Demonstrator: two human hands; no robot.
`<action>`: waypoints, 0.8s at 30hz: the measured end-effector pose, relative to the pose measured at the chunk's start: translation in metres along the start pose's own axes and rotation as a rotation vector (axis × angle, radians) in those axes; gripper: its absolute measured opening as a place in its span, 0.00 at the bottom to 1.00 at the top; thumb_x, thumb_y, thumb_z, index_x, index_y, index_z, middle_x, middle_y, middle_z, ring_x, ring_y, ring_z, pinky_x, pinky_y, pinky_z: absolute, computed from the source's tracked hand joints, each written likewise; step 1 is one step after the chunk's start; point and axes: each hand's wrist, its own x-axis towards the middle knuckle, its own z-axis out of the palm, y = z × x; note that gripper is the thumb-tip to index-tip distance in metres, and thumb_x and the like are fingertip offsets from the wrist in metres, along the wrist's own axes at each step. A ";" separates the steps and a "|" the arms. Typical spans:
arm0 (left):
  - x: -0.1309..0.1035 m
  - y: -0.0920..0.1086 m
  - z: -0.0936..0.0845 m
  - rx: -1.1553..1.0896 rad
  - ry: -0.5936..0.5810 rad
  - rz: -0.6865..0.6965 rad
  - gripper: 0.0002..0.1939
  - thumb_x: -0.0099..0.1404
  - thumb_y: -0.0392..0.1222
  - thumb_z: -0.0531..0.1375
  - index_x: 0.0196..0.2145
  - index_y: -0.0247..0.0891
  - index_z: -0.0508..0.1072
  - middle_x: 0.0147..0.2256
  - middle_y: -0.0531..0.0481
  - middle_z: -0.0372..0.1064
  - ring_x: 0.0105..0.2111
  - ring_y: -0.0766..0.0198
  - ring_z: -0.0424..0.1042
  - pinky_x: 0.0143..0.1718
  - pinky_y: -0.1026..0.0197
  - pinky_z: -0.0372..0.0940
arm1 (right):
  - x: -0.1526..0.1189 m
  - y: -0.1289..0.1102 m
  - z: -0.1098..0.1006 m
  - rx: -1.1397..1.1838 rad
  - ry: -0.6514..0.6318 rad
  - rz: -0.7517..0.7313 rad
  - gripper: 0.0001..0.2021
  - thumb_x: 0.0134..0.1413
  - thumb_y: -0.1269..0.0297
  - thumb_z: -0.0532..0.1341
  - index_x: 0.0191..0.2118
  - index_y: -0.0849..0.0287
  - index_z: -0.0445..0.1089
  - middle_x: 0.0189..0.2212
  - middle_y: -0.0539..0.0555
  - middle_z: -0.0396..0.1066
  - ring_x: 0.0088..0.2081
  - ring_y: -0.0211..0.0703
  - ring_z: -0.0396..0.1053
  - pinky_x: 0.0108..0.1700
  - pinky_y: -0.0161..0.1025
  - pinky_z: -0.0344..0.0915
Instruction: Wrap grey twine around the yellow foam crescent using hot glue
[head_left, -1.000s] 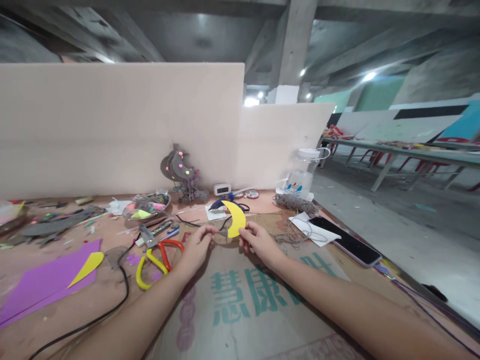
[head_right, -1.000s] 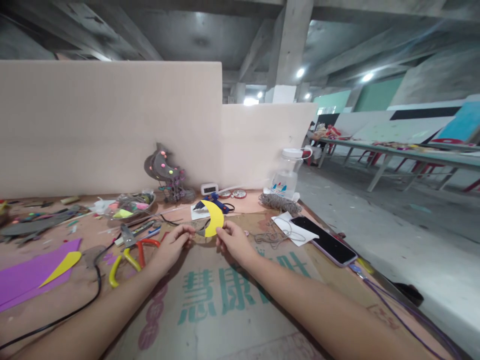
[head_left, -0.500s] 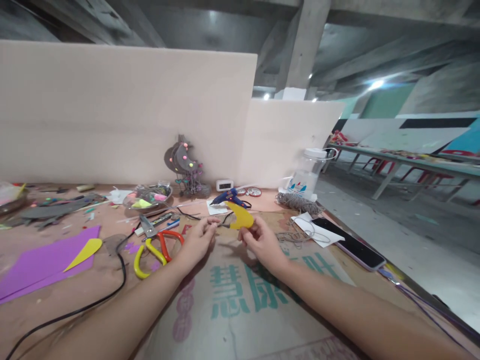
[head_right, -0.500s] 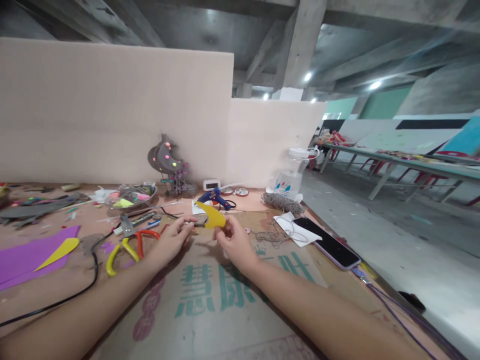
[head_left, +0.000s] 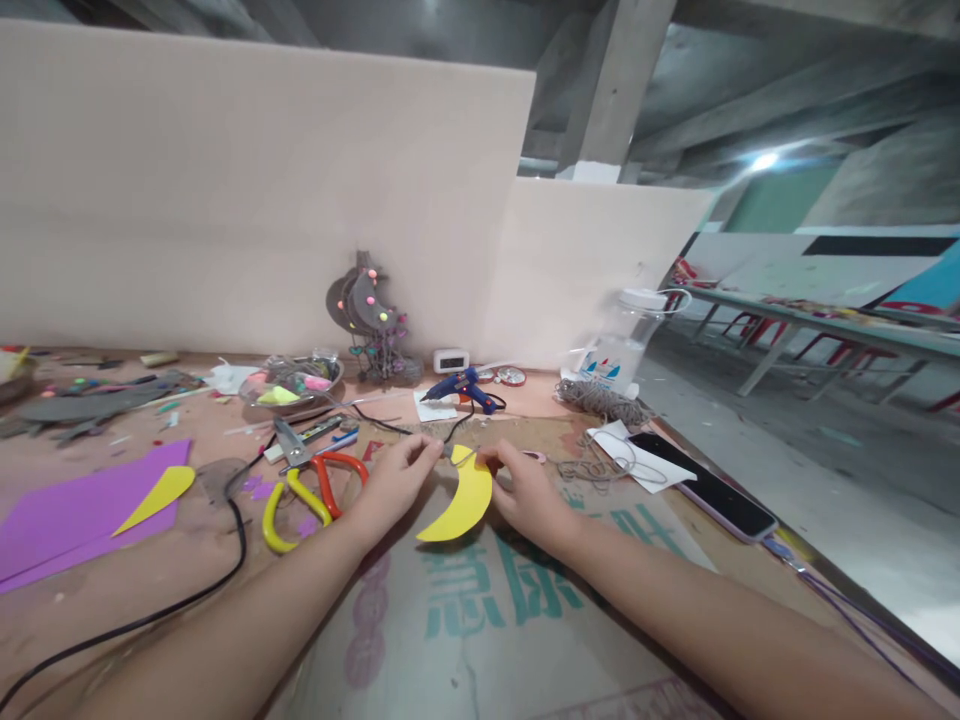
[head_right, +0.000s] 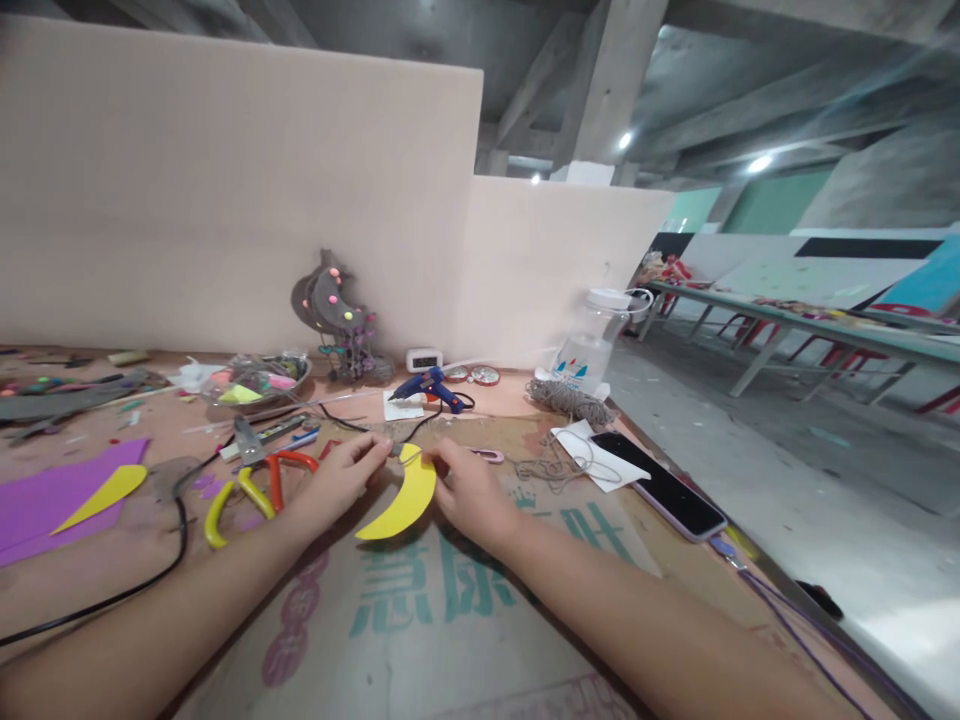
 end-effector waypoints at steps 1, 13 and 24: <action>0.000 0.000 0.000 0.004 0.006 0.005 0.17 0.58 0.54 0.52 0.25 0.37 0.69 0.18 0.55 0.62 0.22 0.66 0.62 0.24 0.65 0.55 | 0.001 0.000 0.000 0.009 0.034 0.016 0.05 0.52 0.71 0.52 0.36 0.57 0.61 0.30 0.52 0.66 0.32 0.40 0.65 0.36 0.38 0.62; 0.000 -0.003 0.000 0.040 0.027 0.018 0.18 0.58 0.54 0.51 0.26 0.37 0.70 0.20 0.54 0.65 0.22 0.65 0.62 0.23 0.65 0.55 | 0.006 -0.005 -0.002 0.136 -0.065 0.164 0.16 0.57 0.61 0.52 0.50 0.60 0.63 0.32 0.54 0.69 0.29 0.38 0.65 0.31 0.35 0.62; 0.000 -0.009 0.000 0.046 0.008 0.041 0.18 0.61 0.54 0.50 0.28 0.38 0.68 0.20 0.56 0.61 0.22 0.67 0.60 0.24 0.66 0.54 | 0.009 -0.004 -0.001 0.024 -0.037 0.229 0.11 0.54 0.61 0.55 0.27 0.61 0.67 0.22 0.49 0.67 0.25 0.36 0.62 0.29 0.32 0.58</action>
